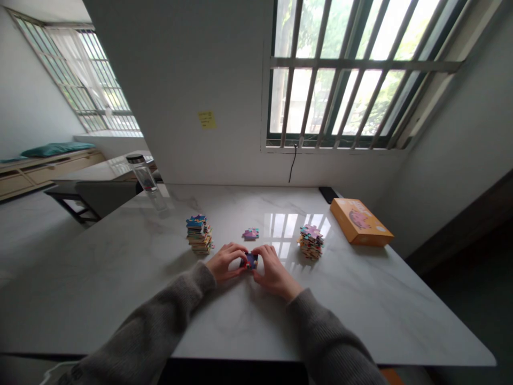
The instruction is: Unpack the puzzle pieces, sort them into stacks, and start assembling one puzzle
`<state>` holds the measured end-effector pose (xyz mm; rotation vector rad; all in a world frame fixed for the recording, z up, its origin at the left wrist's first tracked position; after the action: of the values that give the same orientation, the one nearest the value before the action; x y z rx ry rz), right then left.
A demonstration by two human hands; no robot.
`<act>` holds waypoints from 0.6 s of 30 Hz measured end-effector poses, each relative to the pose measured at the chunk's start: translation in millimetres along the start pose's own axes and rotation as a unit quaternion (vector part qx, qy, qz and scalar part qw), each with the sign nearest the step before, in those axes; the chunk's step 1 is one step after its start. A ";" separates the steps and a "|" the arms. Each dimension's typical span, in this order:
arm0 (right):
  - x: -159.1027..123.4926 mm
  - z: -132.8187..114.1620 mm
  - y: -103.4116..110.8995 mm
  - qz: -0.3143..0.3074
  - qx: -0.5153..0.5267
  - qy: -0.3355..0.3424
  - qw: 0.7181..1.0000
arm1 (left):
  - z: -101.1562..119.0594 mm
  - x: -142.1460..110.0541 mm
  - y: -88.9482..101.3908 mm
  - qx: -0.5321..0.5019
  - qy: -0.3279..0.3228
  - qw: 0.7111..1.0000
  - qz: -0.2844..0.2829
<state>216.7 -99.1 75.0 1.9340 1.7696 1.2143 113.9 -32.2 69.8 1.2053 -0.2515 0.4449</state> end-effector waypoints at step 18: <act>1.2 41.8 4.9 0.109 0.219 -0.136 0.960 | 14.5 -3.0 19.3 0.002 0.014 0.993 0.115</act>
<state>249.6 -85.0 52.8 2.4547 1.8235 0.5947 103.0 -40.8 89.8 1.1768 -0.3668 0.6628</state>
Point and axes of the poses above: each hand's wrist, its own x-axis towards the middle knuckle, its own y-axis out of the back of the hand, z = x × y, the point moved 10 cm from there along x, towards the middle knuckle, and after that the axes turned 6 degrees about -z, right-handed, at the moved point
